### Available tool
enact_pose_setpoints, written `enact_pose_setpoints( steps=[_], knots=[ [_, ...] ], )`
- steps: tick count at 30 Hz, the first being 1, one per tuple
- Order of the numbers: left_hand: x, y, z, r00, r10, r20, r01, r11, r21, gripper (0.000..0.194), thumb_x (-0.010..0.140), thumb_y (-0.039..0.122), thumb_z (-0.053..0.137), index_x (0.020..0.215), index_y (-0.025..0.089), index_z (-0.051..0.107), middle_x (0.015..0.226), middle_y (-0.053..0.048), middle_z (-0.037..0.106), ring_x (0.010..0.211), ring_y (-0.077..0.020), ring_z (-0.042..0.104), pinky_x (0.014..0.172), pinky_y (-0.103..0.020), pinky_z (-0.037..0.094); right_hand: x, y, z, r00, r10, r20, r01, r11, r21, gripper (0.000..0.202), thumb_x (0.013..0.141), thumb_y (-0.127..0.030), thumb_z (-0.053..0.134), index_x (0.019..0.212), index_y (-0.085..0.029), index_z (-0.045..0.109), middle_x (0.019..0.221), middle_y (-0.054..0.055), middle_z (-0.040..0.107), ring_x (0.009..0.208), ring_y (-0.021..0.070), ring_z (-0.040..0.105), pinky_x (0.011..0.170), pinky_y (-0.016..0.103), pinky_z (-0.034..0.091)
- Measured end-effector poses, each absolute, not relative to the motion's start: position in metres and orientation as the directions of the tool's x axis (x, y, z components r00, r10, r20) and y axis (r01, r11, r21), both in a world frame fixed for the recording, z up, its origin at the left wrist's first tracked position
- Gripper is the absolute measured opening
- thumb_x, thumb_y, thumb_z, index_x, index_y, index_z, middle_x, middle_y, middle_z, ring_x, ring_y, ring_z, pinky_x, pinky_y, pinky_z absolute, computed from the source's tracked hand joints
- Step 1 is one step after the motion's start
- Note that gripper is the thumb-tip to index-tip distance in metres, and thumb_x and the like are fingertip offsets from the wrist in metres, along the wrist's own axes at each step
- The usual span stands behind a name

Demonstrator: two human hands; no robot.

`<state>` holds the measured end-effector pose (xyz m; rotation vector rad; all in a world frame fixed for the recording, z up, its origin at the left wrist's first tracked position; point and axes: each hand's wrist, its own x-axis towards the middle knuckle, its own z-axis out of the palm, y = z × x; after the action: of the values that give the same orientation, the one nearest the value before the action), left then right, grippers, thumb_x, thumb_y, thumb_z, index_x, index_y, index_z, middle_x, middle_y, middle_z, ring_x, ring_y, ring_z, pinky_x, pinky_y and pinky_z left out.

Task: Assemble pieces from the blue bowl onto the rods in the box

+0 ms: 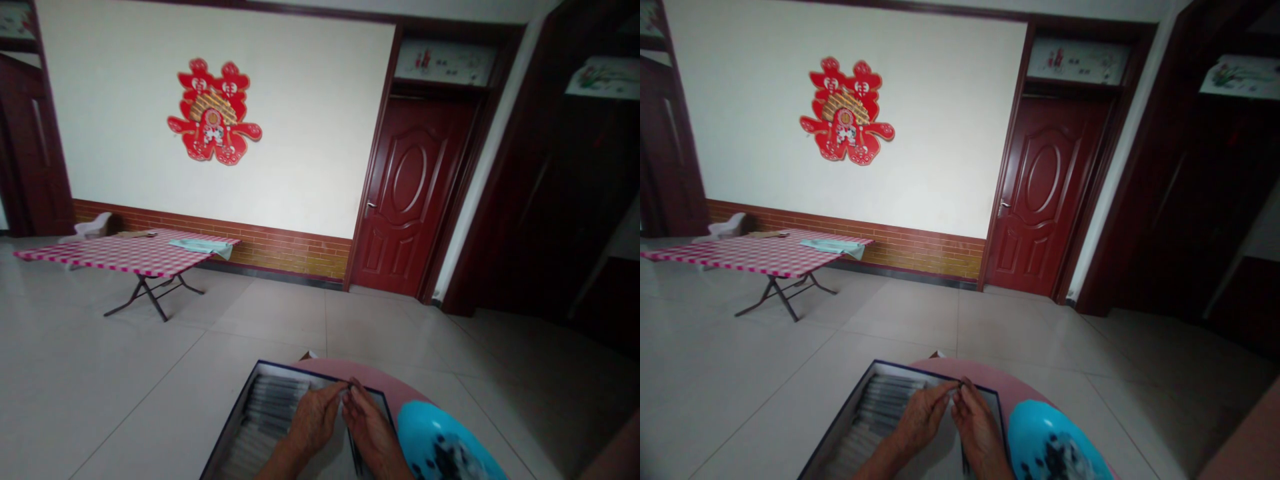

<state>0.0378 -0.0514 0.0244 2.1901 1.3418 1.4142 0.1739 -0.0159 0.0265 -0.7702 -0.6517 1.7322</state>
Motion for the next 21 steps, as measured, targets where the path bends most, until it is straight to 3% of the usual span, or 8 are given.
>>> enact_pose_setpoints(
  steps=[4, 11, 16, 21],
  knots=[
    [0.0368, -0.0509, 0.0224, 0.099, 0.787, 0.609, 0.607, -0.532, 0.59, 0.04, 0.09, 0.02, 0.039, 0.125, 0.027, 0.056, 0.108, -0.003, 0.07, 0.094, -0.0168, 0.067, 0.085, -0.028, 0.051, 0.1734, -0.0181, 0.0296, -0.259, 0.941, -0.218, -0.641, -0.336, -0.69, 0.039, 0.046, -0.022, 0.088, 0.081, -0.022, 0.071, 0.08, -0.002, 0.072, 0.069, 0.0116, 0.065, 0.063, 0.021, 0.052],
    [0.0352, -0.0525, 0.0246, 0.088, 0.806, 0.585, 0.623, -0.503, 0.599, 0.039, 0.09, 0.02, 0.04, 0.124, 0.029, 0.056, 0.104, -0.001, 0.072, 0.087, -0.0163, 0.069, 0.08, -0.026, 0.053, 0.1722, -0.0221, 0.0321, -0.193, 0.964, -0.183, -0.543, -0.261, -0.799, 0.041, 0.043, -0.029, 0.087, 0.081, -0.022, 0.073, 0.089, 0.002, 0.073, 0.077, 0.0169, 0.066, 0.067, 0.025, 0.052],
    [0.0344, -0.0541, 0.0277, 0.108, 0.825, 0.555, 0.65, -0.481, 0.588, 0.04, 0.09, 0.02, 0.039, 0.125, 0.027, 0.055, 0.101, -0.003, 0.072, 0.086, -0.0174, 0.069, 0.081, -0.027, 0.052, 0.1743, -0.0214, 0.0296, -0.135, 0.985, -0.108, -0.372, -0.151, -0.916, 0.043, 0.051, -0.038, 0.081, 0.089, -0.02, 0.073, 0.104, 0.008, 0.071, 0.091, 0.0242, 0.065, 0.072, 0.03, 0.052],
    [0.0314, -0.0555, 0.027, 0.139, 0.832, 0.537, 0.731, -0.452, 0.511, 0.037, 0.09, 0.021, 0.039, 0.121, 0.026, 0.058, 0.097, -0.004, 0.073, 0.085, -0.0188, 0.069, 0.077, -0.027, 0.053, 0.1798, -0.0169, 0.0248, -0.117, 0.993, 0.01, -0.086, 0.0, -0.996, 0.038, 0.062, -0.039, 0.072, 0.094, -0.018, 0.073, 0.101, 0.008, 0.072, 0.092, 0.0253, 0.065, 0.075, 0.032, 0.052]
  ],
)
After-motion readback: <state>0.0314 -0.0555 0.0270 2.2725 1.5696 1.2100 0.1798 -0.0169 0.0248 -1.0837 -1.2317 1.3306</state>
